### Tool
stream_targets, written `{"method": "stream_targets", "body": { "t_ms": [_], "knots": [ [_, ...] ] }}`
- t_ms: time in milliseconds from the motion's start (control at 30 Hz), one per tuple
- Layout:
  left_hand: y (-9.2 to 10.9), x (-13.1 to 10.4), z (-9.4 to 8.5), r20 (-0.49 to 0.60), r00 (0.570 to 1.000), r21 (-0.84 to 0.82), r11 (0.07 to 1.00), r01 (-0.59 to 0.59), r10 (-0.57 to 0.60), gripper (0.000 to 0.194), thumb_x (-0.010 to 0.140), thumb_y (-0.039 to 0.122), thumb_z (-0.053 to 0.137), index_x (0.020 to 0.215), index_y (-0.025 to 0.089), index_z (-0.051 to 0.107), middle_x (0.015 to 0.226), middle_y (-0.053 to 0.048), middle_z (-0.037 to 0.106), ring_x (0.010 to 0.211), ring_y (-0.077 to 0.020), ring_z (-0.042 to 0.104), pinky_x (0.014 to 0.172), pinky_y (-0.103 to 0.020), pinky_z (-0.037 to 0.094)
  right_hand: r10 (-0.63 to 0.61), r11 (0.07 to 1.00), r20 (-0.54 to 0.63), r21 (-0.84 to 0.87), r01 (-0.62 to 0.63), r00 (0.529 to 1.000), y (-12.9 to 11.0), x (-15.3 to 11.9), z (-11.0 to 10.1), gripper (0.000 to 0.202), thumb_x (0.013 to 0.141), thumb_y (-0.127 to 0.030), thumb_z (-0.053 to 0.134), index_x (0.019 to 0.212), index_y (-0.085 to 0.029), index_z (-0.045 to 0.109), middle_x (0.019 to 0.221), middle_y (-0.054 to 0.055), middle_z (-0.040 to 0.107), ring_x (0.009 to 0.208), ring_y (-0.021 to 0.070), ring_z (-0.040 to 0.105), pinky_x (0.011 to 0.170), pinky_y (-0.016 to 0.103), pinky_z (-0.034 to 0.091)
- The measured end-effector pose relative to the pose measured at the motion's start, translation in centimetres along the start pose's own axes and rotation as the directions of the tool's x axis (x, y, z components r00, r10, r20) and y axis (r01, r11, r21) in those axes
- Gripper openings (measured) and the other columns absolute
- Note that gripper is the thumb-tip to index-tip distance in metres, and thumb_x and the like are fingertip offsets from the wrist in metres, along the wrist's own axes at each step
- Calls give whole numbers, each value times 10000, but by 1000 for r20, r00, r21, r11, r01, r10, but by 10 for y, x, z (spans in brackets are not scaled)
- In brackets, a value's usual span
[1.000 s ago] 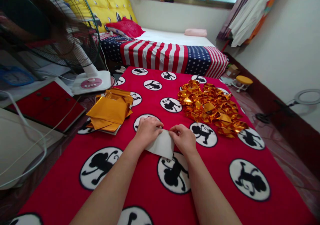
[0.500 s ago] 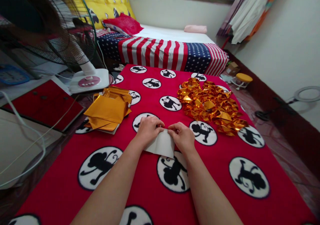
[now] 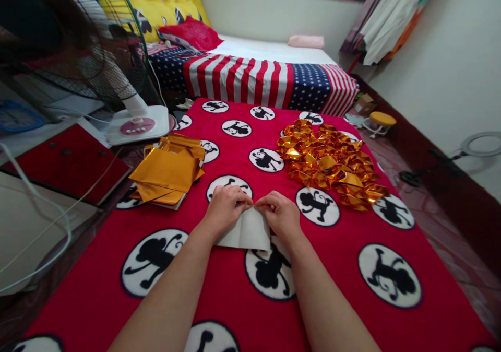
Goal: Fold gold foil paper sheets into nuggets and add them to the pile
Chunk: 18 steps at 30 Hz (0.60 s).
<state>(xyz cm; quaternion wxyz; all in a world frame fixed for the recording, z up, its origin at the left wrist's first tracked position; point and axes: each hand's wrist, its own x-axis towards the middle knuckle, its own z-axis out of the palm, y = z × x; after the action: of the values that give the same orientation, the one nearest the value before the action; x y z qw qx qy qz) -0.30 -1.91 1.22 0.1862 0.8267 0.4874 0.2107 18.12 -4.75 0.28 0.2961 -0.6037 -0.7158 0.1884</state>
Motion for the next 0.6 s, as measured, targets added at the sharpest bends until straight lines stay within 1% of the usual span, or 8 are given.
{"method": "stream_targets", "body": {
  "t_ms": [133,267,467,600],
  "knots": [
    [1,-1,2,-18,1000,-12,1000,-6,5,106,821,206,668,838,263,756,881,-13,708,923,-193,612,813,-341,354,-6,999,24,-31,7,1000,-2,-1,-2,136,840,-208,639,841,-286,751,853,-16,683,779,130,614,648,220,384],
    [1,-3,2,-22,1000,-13,1000,-10,10,121,821,195,660,836,265,757,895,-19,714,932,-198,613,826,-345,364,3,998,31,-68,-1,1000,-3,-1,-3,139,849,-214,628,848,-287,747,845,-15,675,775,134,612,653,227,385],
    [1,-4,2,-36,999,-49,999,9,-11,123,797,163,651,812,239,747,879,-16,725,920,-193,618,834,-331,393,-7,998,32,-57,9,999,-1,-1,-3,153,834,-174,606,837,-265,730,869,-10,678,798,137,614,671,228,393],
    [1,-4,3,-41,999,-32,999,2,-3,122,799,168,650,801,242,747,880,-12,722,922,-196,618,836,-340,382,5,999,25,-46,-4,1000,0,0,-5,158,819,-151,598,815,-248,722,855,-10,673,782,136,613,677,230,396]
  ]
}}
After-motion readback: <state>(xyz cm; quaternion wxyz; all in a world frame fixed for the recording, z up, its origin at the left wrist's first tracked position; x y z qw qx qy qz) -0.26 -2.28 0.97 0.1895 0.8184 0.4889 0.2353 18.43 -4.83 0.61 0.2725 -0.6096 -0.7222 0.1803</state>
